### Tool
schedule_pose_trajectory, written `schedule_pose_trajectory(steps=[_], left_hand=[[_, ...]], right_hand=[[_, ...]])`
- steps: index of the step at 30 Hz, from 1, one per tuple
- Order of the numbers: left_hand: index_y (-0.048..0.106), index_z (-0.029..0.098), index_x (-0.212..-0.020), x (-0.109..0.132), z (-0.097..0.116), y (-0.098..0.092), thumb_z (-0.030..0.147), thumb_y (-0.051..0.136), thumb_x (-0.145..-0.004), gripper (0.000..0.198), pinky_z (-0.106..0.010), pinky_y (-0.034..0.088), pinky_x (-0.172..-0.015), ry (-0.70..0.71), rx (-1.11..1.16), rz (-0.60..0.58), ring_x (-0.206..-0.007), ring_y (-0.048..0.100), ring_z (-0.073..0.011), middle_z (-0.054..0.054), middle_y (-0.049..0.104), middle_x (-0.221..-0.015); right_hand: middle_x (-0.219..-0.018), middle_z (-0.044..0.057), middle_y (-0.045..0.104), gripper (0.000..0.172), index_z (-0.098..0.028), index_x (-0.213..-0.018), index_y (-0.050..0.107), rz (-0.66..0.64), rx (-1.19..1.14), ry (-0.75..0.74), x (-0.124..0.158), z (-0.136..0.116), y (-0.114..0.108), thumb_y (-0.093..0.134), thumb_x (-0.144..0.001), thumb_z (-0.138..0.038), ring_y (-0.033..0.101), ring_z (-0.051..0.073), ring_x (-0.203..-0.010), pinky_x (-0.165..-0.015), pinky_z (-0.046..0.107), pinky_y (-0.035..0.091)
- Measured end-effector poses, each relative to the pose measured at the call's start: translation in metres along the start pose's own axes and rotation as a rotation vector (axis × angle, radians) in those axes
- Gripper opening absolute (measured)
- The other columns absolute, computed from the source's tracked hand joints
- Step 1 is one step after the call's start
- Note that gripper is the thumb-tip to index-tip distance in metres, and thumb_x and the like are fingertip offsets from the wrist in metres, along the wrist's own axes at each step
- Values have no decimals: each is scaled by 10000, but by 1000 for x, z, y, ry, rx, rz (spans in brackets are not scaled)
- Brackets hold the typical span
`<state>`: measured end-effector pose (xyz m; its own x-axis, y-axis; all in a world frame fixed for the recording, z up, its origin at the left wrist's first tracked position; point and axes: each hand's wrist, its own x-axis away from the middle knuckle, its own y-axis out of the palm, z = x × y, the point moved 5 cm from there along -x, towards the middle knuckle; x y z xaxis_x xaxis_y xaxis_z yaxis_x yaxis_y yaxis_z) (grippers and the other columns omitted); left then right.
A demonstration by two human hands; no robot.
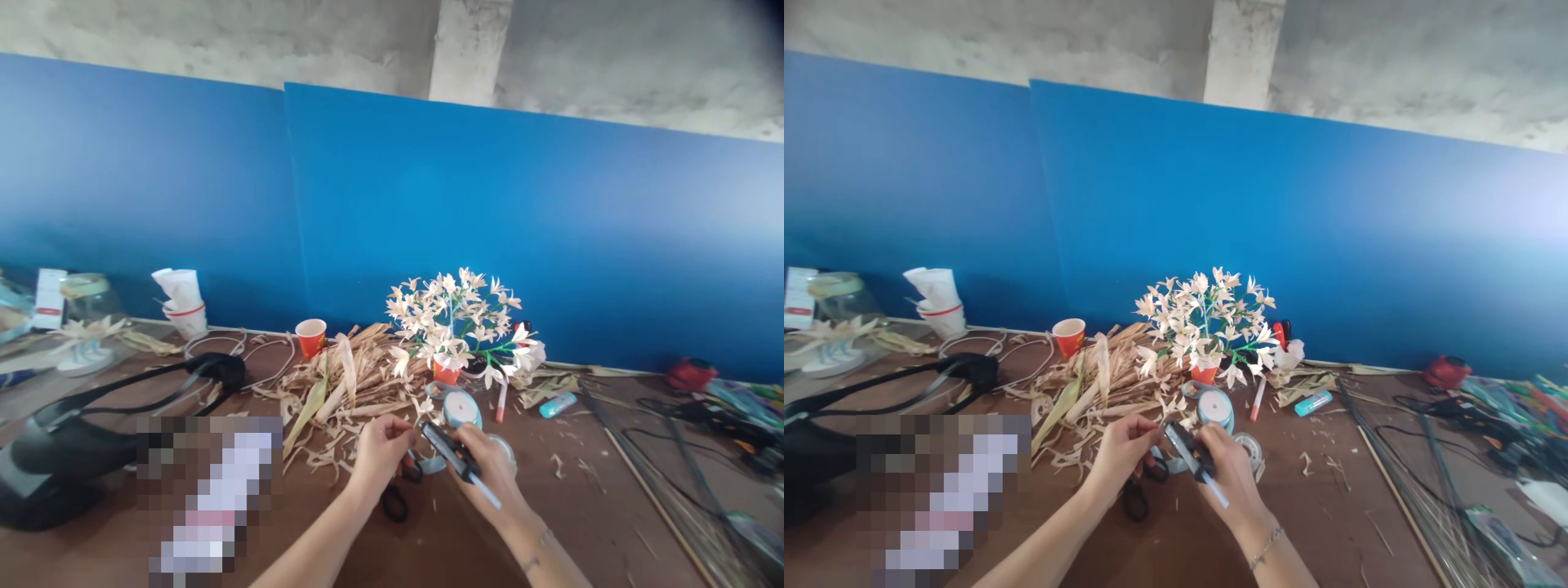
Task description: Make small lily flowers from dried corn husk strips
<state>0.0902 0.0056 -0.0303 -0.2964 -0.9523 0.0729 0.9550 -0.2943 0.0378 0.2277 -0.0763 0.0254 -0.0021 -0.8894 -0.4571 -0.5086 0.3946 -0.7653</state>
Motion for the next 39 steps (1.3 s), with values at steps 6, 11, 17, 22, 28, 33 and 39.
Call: schedule_pose_trajectory(steps=[6, 11, 17, 22, 28, 33, 39], left_hand=[[550, 125, -661, 2, 3, 0, 254, 597, -627, 142, -141, 282, -279, -7, -1, 7, -310, 457, -68, 18, 566, -436], [550, 125, -650, 2, 4, 0, 274, 603, -628, 160, -143, 283, -278, -12, -3, 2, -302, 450, -68, 27, 549, -412], [547, 129, -642, 3, 4, 0, 269, 603, -627, 152, -145, 294, -283, -7, 2, -4, -313, 461, -75, 38, 527, -391], [554, 127, -667, 3, 5, 1, 264, 598, -630, 149, -148, 305, -285, -6, 1, -8, -324, 473, -77, 22, 562, -436], [553, 126, -662, 2, 2, 0, 260, 597, -634, 144, -142, 295, -284, -10, -11, -5, -311, 458, -72, 31, 540, -404], [556, 134, -658, 2, 3, 0, 283, 603, -636, 158, -148, 296, -288, -3, -9, -9, -303, 450, -73, 35, 536, -393], [558, 135, -642, 4, 5, 1, 278, 614, -619, 156, -149, 291, -285, -16, -7, -3, -309, 456, -77, 35, 532, -389]], right_hand=[[-694, -6, 504, 91, -187, -685, 480, 18, 1, -2, 0, 2, -1, 468, -679, -96, 511, 125, -610, -558, 203, 360], [-673, -10, 485, 97, -187, -659, 461, 27, 5, -34, 0, -1, -1, 471, -679, -93, 493, 125, -594, -545, 205, 355], [-700, 2, 507, 91, -186, -692, 487, 47, 21, -41, 1, 2, 0, 460, -694, -99, 502, 130, -619, -558, 208, 361], [-681, -2, 499, 88, -187, -672, 486, 53, 6, -55, 1, 1, 1, 459, -689, -105, 492, 122, -586, -542, 206, 363], [-693, -5, 497, 81, -189, -686, 479, 33, 46, -53, 1, 1, 1, 463, -688, -109, 497, 120, -595, -538, 203, 345], [-678, -9, 489, 91, -191, -658, 458, 60, 70, -53, 1, 2, 1, 455, -685, -105, 482, 115, -574, -529, 202, 338], [-688, -10, 494, 73, -189, -672, 469, 34, 80, -58, 3, 3, 3, 468, -697, -121, 488, 113, -574, -526, 198, 333]])
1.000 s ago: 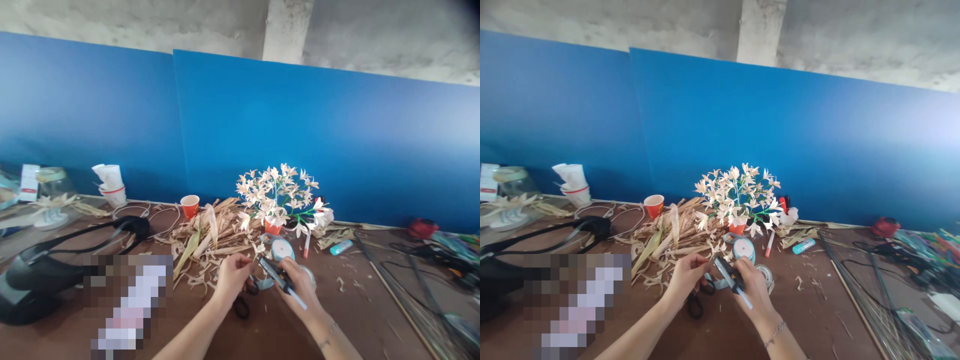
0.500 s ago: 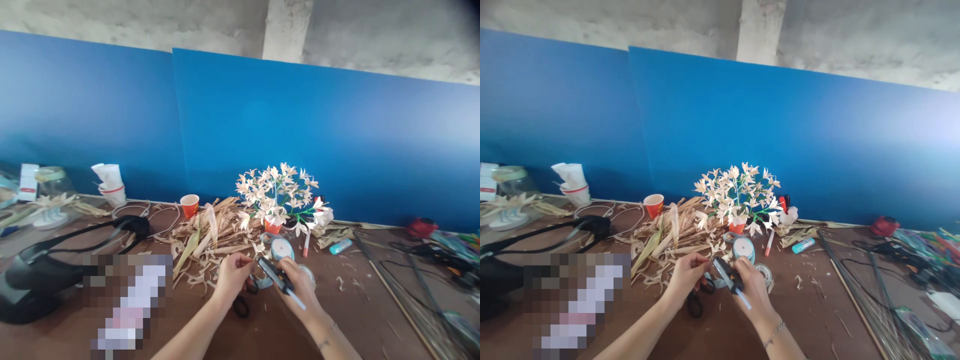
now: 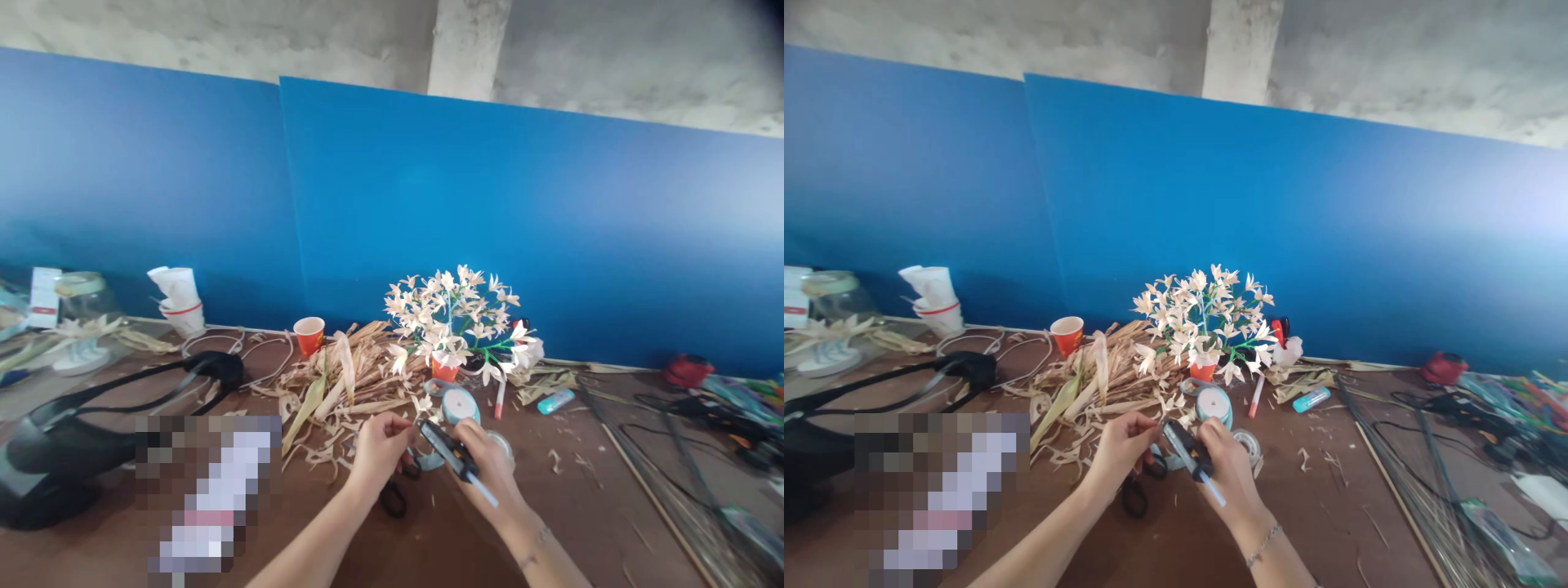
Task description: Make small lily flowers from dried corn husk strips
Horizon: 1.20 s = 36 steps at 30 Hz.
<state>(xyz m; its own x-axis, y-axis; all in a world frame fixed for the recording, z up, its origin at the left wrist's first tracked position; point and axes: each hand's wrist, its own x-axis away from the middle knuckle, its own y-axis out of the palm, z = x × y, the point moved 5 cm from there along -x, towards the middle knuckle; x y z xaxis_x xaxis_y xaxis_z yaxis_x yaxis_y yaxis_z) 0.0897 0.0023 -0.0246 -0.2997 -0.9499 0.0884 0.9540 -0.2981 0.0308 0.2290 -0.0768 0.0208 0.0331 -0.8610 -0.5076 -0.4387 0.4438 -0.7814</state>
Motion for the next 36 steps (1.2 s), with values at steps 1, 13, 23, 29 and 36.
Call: schedule_pose_trajectory(steps=[1, 13, 23, 29, 36], left_hand=[[559, 135, -648, 0, 0, 0, 275, 612, -619, 153, -150, 291, -285, -3, 1, -2, -312, 459, -78, 34, 538, -394], [551, 136, -646, 0, 0, 0, 279, 602, -628, 153, -156, 298, -292, 6, -1, -15, -319, 471, -84, 29, 549, -412], [548, 131, -661, -2, -1, 0, 289, 599, -631, 168, -153, 298, -289, 25, -15, -11, -314, 456, -78, 28, 546, -416], [552, 136, -682, -3, -2, -1, 284, 559, -653, 151, -168, 304, -304, 25, -67, -9, -297, 416, -77, 35, 524, -388], [586, 167, -633, 0, 10, -8, 223, 509, -679, 106, -197, 366, -462, 284, -493, 81, -462, 513, -107, 9, 578, -524]], right_hand=[[-697, -7, 495, 77, -189, -677, 468, -10, -8, 0, 0, 0, 1, 464, -701, -115, 492, 115, -584, -532, 198, 337], [-705, -11, 472, 112, -191, -683, 445, -18, -20, 11, 0, 2, 2, 462, -679, -80, 479, 120, -594, -549, 209, 332], [-710, -3, 484, 89, -184, -702, 474, -17, -44, 24, 1, 3, -1, 470, -685, -96, 496, 127, -621, -567, 211, 341], [-682, 3, 529, 65, -182, -686, 496, -26, -126, 36, 0, 0, -4, 473, -697, -122, 502, 126, -593, -549, 206, 359], [-617, -8, 583, 58, -182, -717, 563, -118, -142, 136, 2, -3, -23, 510, -696, -177, 527, 132, -581, -547, 204, 370]])
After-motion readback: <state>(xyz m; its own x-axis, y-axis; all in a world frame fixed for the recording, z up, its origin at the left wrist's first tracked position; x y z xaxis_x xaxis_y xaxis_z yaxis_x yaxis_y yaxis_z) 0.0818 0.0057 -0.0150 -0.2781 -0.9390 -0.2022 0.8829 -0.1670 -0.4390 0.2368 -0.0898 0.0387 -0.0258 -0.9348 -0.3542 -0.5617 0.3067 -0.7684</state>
